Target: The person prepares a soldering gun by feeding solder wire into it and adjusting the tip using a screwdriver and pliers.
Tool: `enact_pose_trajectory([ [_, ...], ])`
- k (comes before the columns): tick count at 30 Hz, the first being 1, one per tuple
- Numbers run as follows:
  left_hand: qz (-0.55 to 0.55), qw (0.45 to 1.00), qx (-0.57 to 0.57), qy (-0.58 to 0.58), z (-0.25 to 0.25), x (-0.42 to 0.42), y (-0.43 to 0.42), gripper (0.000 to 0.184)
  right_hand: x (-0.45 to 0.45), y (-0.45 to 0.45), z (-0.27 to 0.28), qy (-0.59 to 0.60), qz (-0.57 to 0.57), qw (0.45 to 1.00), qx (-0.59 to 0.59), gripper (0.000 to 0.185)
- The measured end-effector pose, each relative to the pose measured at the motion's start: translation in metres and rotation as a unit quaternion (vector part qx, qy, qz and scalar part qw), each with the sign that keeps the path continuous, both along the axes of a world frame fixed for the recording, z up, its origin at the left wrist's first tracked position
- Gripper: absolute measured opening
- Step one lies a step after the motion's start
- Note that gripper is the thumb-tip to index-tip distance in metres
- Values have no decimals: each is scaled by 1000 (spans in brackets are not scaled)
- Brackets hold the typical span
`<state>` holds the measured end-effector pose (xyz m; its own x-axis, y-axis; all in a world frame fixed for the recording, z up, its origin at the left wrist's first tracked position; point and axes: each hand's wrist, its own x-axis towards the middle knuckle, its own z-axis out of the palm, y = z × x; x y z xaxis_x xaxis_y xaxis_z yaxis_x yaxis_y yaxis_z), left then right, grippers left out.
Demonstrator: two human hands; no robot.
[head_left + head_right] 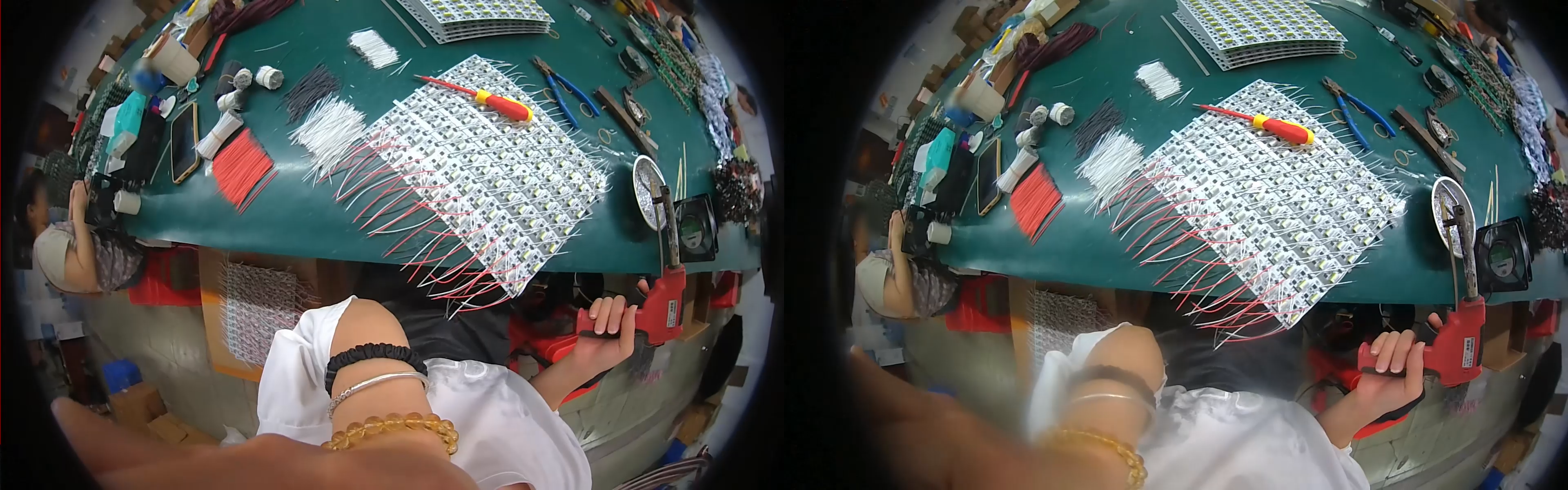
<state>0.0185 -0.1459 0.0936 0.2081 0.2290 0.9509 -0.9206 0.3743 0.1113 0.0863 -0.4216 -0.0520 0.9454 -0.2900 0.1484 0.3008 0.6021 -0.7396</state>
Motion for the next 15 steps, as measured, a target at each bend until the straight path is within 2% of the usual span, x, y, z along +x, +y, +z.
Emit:
enact_pose_trajectory([
  [15,-32,998,-21,49,4,5,8,24,-4,-1,1,-22,37,999,-16,33],
])
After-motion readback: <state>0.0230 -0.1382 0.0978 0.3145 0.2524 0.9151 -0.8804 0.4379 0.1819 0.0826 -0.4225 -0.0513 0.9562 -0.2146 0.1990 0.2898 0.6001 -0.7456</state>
